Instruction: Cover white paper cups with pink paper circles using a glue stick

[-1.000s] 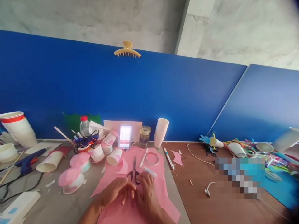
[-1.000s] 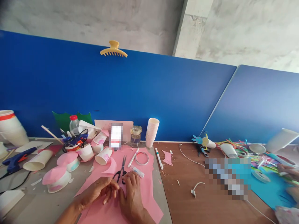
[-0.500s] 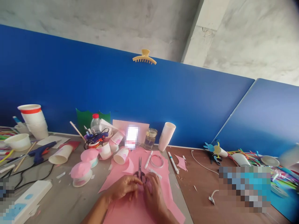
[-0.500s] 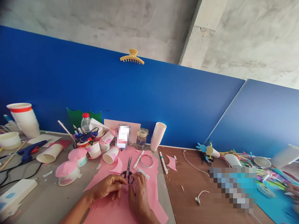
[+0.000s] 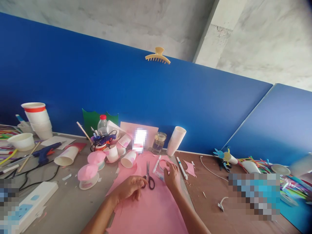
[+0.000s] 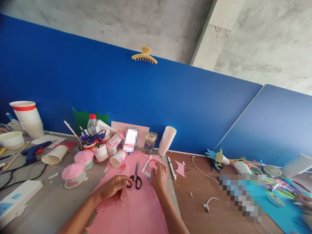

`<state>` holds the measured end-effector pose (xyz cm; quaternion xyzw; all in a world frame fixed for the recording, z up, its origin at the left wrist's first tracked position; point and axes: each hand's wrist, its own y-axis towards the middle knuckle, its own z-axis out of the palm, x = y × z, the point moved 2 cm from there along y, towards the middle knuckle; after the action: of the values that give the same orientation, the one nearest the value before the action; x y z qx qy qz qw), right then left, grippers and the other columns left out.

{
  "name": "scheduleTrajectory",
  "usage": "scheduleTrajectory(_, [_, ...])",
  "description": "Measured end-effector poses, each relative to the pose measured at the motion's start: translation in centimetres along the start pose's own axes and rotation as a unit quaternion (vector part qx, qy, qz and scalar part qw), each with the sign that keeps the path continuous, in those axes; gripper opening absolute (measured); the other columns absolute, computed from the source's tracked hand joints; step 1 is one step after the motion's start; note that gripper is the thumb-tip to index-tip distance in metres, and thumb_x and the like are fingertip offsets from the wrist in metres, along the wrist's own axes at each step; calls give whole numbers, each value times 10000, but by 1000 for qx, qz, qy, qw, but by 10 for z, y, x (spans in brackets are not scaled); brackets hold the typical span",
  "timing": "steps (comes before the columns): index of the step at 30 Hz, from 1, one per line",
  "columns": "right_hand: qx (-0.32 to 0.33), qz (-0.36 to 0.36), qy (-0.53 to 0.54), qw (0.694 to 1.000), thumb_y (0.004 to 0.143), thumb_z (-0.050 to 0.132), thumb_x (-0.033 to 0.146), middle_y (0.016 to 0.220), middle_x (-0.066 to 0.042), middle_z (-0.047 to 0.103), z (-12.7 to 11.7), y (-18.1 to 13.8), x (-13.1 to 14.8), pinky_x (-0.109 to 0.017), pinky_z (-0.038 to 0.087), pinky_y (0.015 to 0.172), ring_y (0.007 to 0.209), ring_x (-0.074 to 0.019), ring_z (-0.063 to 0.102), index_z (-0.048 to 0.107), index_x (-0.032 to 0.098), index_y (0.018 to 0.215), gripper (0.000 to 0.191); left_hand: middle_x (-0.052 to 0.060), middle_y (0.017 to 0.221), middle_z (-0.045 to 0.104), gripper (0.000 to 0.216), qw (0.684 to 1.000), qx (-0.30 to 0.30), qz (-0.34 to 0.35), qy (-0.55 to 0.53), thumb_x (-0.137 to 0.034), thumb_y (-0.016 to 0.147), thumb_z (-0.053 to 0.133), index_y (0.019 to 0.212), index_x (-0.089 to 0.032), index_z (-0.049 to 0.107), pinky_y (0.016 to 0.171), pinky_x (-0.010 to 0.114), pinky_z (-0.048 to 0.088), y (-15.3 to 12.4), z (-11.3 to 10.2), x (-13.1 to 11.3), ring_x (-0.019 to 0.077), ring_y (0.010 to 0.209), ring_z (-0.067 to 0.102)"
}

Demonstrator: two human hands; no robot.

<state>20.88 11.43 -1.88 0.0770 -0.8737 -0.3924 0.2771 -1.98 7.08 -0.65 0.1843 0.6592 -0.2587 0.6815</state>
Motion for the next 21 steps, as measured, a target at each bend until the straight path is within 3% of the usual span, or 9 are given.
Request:
scheduleTrajectory(7, [-2, -3, -28, 1000, 750, 451, 84, 704, -62, 647, 8, -5, -5, -376, 405, 734, 771, -233, 545, 601, 207, 647, 219, 39, 631, 651, 469, 997, -50, 12, -63, -530, 779, 602, 985, -109, 590, 492, 228, 399, -3, -3, -11, 119, 508, 550])
scheduleTrajectory(9, [-16, 0, -27, 1000, 773, 439, 97, 751, -81, 641, 3, -5, -4, -388, 402, 736, 783, -238, 536, 603, 195, 692, 207, 46, 669, 657, 436, 991, -96, 42, -79, -503, 789, 606, 968, -105, 595, 549, 253, 434, -4, -9, -14, 132, 557, 571])
scheduleTrajectory(12, [-28, -15, -12, 999, 816, 430, 130, 934, -127, 620, -6, -4, 3, -433, 394, 798, 916, -266, 522, 611, 165, 872, 193, 32, 721, 653, 403, 970, -211, 86, -83, -499, 801, 590, 925, -116, 602, 662, 292, 475, -4, -24, -15, 151, 634, 600])
scheduleTrajectory(14, [-1, -49, 12, 999, 837, 426, 135, 977, -118, 609, -9, -4, 16, -429, 388, 833, 983, -264, 510, 604, 171, 929, 204, 32, 745, 653, 407, 960, -258, 88, -72, -513, 777, 604, 905, -126, 598, 709, 318, 493, -4, -34, -14, 167, 668, 622])
scheduleTrajectory(18, [106, -127, 57, 985, 856, 447, 135, 706, -31, 575, -7, -11, 55, -316, 380, 689, 700, -177, 513, 616, 192, 806, 185, 42, 743, 655, 406, 949, -303, 81, -28, -511, 779, 580, 913, -128, 593, 725, 361, 519, -4, -44, -8, 188, 670, 638])
scheduleTrajectory(21, [157, -145, 63, 975, 829, 495, 136, 716, -25, 562, -4, -18, 78, -299, 341, 643, 670, -165, 480, 611, 199, 756, 151, 53, 765, 673, 354, 948, -309, 76, 28, -468, 816, 541, 919, -138, 612, 755, 371, 518, -4, -42, -4, 204, 714, 651])
